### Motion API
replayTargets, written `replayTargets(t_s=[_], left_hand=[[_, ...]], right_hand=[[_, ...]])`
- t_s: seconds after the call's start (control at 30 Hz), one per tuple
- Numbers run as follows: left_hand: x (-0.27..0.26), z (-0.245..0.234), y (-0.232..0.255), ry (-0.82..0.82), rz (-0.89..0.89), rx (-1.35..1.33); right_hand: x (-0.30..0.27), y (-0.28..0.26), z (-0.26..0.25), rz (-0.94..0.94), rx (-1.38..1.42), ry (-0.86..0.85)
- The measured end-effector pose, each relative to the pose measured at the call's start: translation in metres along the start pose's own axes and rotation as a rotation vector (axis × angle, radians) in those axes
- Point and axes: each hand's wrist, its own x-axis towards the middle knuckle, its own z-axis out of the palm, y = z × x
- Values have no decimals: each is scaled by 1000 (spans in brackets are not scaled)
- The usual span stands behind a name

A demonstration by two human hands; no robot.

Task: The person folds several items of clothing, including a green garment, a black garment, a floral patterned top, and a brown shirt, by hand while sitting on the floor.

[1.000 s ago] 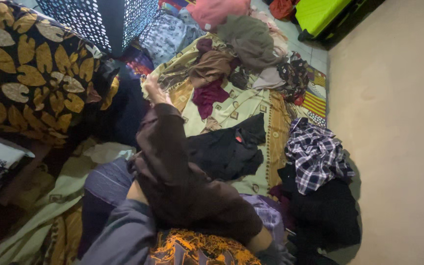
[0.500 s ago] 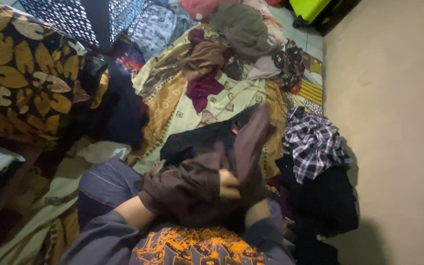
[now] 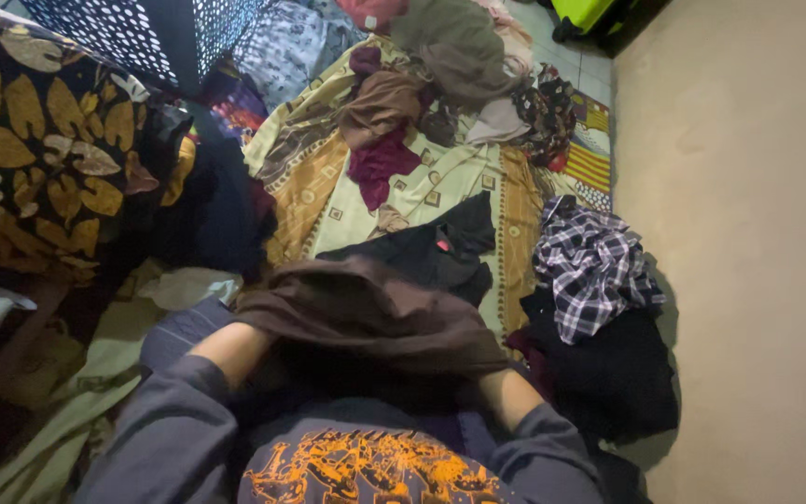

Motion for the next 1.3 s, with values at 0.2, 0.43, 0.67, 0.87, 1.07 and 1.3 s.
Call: replayTargets(t_s=[0.2, 0.43, 0.67, 0.87, 1.07, 1.3], left_hand=[[7, -9, -6, 21, -21, -46], [28, -19, -10, 141, 14, -237], [24, -53, -2, 260, 32, -423], [9, -95, 15, 391, 110, -516], [-10, -128, 33, 480, 174, -558], [-23, -88, 7, 399, 46, -583]], right_hand=[[-22, -18, -62, 15, 110, 58], [23, 10, -28, -25, 64, 119], [-32, 4, -97, -16, 306, 329], [-78, 38, -137, -37, 592, 579], [-154, 65, -205, -275, 829, 843], [-99, 103, -248, -447, 1129, 922]])
